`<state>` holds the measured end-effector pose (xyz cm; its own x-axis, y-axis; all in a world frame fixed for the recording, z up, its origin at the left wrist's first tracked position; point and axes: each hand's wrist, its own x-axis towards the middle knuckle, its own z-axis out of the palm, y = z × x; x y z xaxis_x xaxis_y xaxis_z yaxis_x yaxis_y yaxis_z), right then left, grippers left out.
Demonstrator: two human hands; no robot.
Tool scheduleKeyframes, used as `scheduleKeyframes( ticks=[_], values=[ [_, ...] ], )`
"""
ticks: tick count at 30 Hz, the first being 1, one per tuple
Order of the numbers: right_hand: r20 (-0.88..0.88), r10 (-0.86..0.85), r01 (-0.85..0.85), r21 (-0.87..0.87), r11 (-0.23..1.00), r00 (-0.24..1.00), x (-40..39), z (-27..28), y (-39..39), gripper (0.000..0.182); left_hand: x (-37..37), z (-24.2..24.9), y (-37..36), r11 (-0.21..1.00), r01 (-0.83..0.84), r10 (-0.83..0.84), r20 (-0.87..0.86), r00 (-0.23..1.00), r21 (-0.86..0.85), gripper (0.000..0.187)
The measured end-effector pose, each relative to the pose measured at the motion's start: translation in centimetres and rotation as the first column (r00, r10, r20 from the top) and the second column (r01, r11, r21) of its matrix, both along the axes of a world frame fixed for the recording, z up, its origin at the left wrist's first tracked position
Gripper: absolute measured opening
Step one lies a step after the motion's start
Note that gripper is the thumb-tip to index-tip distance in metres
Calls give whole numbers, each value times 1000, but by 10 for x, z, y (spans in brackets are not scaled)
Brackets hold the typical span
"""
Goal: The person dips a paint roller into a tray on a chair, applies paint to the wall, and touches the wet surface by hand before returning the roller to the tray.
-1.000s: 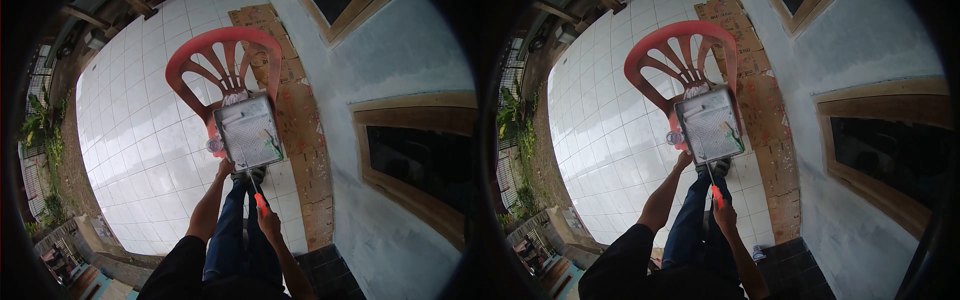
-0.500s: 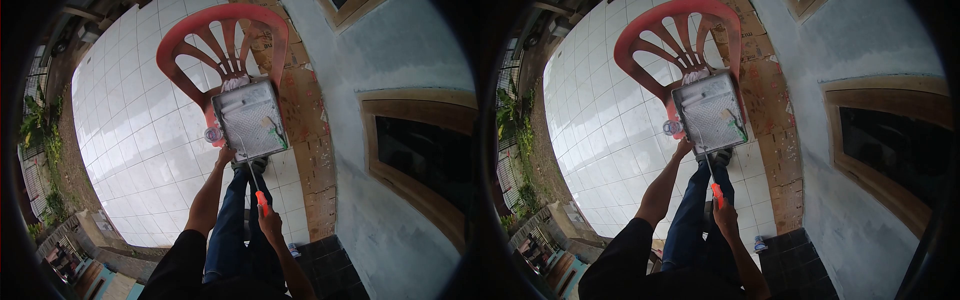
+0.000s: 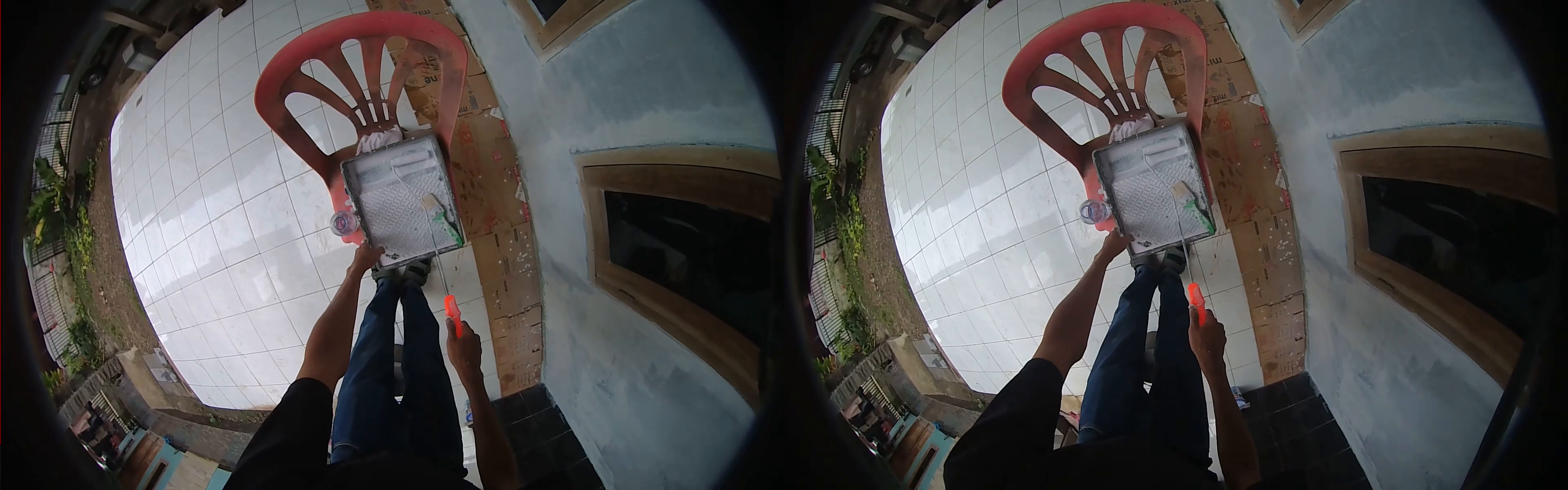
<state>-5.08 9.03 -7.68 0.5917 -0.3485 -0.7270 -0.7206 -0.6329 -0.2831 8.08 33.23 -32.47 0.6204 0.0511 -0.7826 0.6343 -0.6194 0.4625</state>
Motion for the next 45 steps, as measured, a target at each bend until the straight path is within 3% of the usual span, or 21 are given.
scheduleKeyframes(
  ticks=[2,6,12,16,20,24,25,26,28,30,31,32,33,34,36,37,39,40,42,43,45],
  values=[
    [21,-10,10,17,1000,1000,6,-11,0,47,-5,4,-1,998,-44,44,19,999,-39,78],
    [81,-52,44,95,995,995,14,-18,-2,47,-8,-2,0,1000,-14,15,17,1000,-26,69],
    [90,-74,63,122,991,993,14,-5,-24,48,-4,-12,6,998,52,-53,-17,998,-29,79],
    [81,-11,2,108,994,997,-5,4,-40,46,0,1,3,998,46,-47,-9,999,-44,79],
    [106,-116,96,181,979,988,-36,12,-50,38,4,22,-1,998,59,-60,-26,998,-20,78],
    [192,-134,99,180,979,972,-63,25,-60,35,-5,12,-2,989,86,-85,12,996,-122,69],
    [201,-139,104,176,979,970,-63,29,-64,35,-8,14,-7,984,168,-165,68,984,-54,50],
    [213,-142,104,181,978,967,-66,34,-68,35,-5,15,-8,983,174,-170,70,983,-58,50],
    [211,-148,109,183,977,966,-80,44,-78,34,-6,20,-10,765,642,-611,367,701,48,31],
    [370,20,-59,94,994,929,-93,38,-94,31,-9,22,-23,786,616,-600,307,738,55,20],
    [373,19,-58,92,994,928,-102,29,-106,31,-6,20,-29,851,521,-468,348,812,-71,21],
    [406,126,-157,44,987,905,-114,23,-118,16,-6,19,-36,888,413,-324,364,873,-201,21],
    [437,230,-251,-9,968,869,-121,20,-129,34,4,53,-57,948,148,-102,171,980,-280,21],
    [440,231,-252,-10,968,868,-121,25,-137,34,12,72,-72,948,148,-102,175,979,-280,21],
    [454,423,-402,-148,904,784,-113,36,-158,34,28,102,-102,889,-180,185,-29,982,-420,26],
    [456,432,-412,-148,899,778,-116,38,-169,34,40,118,-118,908,-213,185,-113,976,-361,38],
    [522,274,-283,-65,957,808,-106,41,-193,18,62,128,-145,864,-258,245,-85,966,-432,46],
    [520,289,-300,-65,952,804,-102,50,-206,18,66,133,-158,818,-292,292,-80,953,-496,55],
    [372,-17,-43,153,987,928,-89,71,-234,6,88,144,-186,757,-354,362,-99,927,-550,59],
    [366,-47,-25,190,981,930,-80,84,-246,18,100,146,-201,700,-394,407,-122,905,-596,62],
    [280,-67,16,181,983,958,-72,103,-274,17,126,156,-235,579,-488,495,-194,847,-653,68]
  ],
)
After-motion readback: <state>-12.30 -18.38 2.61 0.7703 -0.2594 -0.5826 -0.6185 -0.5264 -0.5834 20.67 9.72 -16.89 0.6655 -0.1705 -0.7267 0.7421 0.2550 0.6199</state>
